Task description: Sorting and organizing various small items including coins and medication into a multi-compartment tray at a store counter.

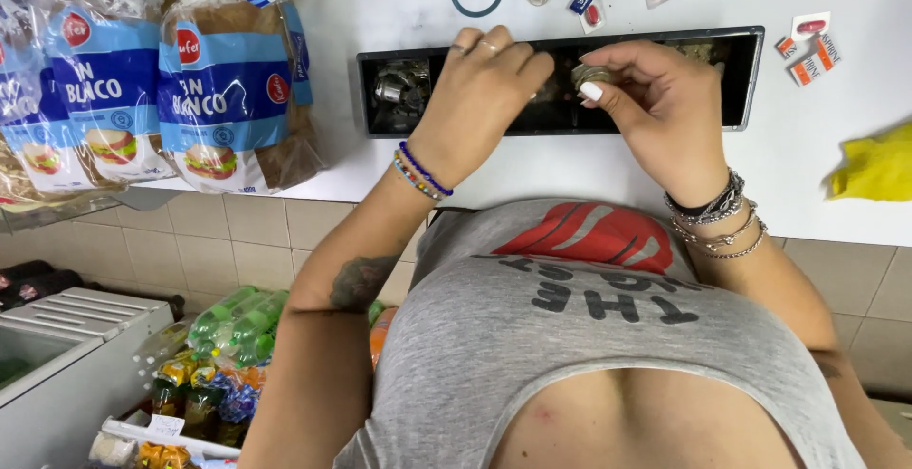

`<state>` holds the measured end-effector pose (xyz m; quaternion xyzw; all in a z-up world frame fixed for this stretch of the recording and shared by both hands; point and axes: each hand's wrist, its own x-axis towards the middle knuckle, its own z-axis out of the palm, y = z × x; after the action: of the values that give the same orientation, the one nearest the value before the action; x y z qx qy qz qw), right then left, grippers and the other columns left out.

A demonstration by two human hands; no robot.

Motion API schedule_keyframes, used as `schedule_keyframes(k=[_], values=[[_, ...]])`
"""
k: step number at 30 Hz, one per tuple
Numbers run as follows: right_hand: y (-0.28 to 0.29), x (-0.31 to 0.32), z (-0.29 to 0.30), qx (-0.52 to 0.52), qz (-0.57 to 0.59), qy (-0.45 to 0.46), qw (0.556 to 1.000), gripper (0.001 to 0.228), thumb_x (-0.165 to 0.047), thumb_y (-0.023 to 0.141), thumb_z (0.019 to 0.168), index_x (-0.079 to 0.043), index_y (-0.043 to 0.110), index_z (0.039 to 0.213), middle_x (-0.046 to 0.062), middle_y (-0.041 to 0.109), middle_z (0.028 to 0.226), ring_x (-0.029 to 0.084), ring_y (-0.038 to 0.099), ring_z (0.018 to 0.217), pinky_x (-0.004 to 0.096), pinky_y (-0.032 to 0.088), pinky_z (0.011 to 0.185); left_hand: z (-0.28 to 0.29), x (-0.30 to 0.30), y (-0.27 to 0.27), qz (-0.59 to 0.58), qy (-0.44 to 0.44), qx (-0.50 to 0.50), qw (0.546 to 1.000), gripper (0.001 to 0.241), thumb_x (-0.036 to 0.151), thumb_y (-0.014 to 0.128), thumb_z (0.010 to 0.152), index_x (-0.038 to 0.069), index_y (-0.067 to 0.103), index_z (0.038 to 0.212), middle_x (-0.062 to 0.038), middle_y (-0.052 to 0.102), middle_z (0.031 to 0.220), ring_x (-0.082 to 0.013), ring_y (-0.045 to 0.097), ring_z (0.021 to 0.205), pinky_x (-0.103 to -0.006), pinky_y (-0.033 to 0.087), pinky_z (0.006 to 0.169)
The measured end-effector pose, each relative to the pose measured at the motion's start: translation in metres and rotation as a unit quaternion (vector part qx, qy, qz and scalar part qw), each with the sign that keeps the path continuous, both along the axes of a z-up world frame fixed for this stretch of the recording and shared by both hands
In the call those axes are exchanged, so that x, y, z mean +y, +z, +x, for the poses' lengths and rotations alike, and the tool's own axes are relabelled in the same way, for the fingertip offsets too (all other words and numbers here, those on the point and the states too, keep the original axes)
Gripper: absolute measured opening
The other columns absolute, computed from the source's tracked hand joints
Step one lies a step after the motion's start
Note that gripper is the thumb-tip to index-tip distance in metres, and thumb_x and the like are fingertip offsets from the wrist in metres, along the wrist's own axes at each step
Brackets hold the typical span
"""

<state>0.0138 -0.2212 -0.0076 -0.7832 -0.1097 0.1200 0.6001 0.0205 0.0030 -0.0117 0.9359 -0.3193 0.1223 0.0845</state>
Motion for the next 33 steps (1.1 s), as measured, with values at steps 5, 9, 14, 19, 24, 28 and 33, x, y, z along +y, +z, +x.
schedule_keyframes(k=[5,9,14,19,24,28,33], values=[[0.012,0.016,0.005,-0.027,0.042,0.043,0.998,0.017,0.011,0.07,0.102,0.005,0.065,0.117,0.017,0.065,0.111,0.021,0.071,0.092,0.027,0.06,0.087,-0.017,-0.002,0.017,-0.364,0.062,0.222,0.903,0.025,-0.006,0.056,0.101,0.009,0.065,0.12,-0.008,0.065,0.106,-0.0227,0.068,0.091,-0.032,0.055,0.082],[0.007,0.025,0.007,-0.033,0.037,0.042,0.998,0.019,0.012,0.066,0.107,0.003,0.052,0.118,0.015,0.068,0.104,0.021,0.072,0.091,0.027,0.059,0.087,-0.024,0.0,0.014,-0.428,0.076,0.248,0.866,0.028,-0.003,0.051,0.107,0.007,0.062,0.131,-0.01,0.069,0.112,-0.02,0.071,0.095,-0.0292,0.06,0.091],[0.018,0.024,0.011,-0.168,-0.038,0.066,0.983,0.016,0.0,0.078,0.107,0.007,0.068,0.117,0.017,0.071,0.105,0.022,0.069,0.094,0.031,0.059,0.088,-0.023,-0.001,0.013,-0.445,0.128,0.267,0.845,0.021,0.019,0.055,0.106,0.012,0.067,0.123,-0.002,0.078,0.109,-0.0148,0.076,0.091,-0.0259,0.058,0.081],[0.022,0.024,0.021,-0.231,-0.064,0.134,0.962,0.017,0.006,0.083,0.106,0.01,0.074,0.118,0.02,0.059,0.116,0.026,0.064,0.093,0.034,0.06,0.09,-0.015,-0.006,0.003,-0.572,0.107,0.378,0.72,0.016,0.004,0.059,0.101,0.006,0.068,0.114,-0.004,0.075,0.104,-0.0114,0.072,0.095,-0.0247,0.067,0.086],[0.018,0.028,0.021,-0.089,0.019,0.061,0.994,0.033,0.011,0.086,0.102,0.007,0.058,0.119,0.019,0.066,0.112,0.02,0.068,0.094,0.029,0.062,0.089,-0.016,-0.003,0.002,-0.636,0.1,0.404,0.65,0.017,0.016,0.061,0.102,0.006,0.071,0.111,-0.007,0.076,0.106,-0.0183,0.075,0.101,-0.0346,0.071,0.089],[0.016,0.017,0.022,-0.08,0.008,0.076,0.994,0.029,0.008,0.087,0.101,0.01,0.066,0.121,0.02,0.072,0.113,0.023,0.072,0.106,0.03,0.062,0.097,-0.012,0.004,0.003,-0.655,0.121,0.434,0.606,0.011,0.014,0.072,0.091,0.007,0.064,0.093,-0.006,0.07,0.079,-0.0124,0.072,0.077,-0.0301,0.07,0.081],[0.017,0.005,0.03,-0.166,-0.022,0.164,0.972,0.021,-0.009,0.086,0.101,0.001,0.077,0.117,0.014,0.072,0.103,0.02,0.057,0.092,0.029,0.046,0.083,0.001,0.022,0.003,-0.593,0.035,0.553,0.584,0.026,0.02,0.084,0.084,0.012,0.061,0.094,-0.002,0.063,0.088,-0.0119,0.07,0.084,-0.0273,0.069,0.08]])
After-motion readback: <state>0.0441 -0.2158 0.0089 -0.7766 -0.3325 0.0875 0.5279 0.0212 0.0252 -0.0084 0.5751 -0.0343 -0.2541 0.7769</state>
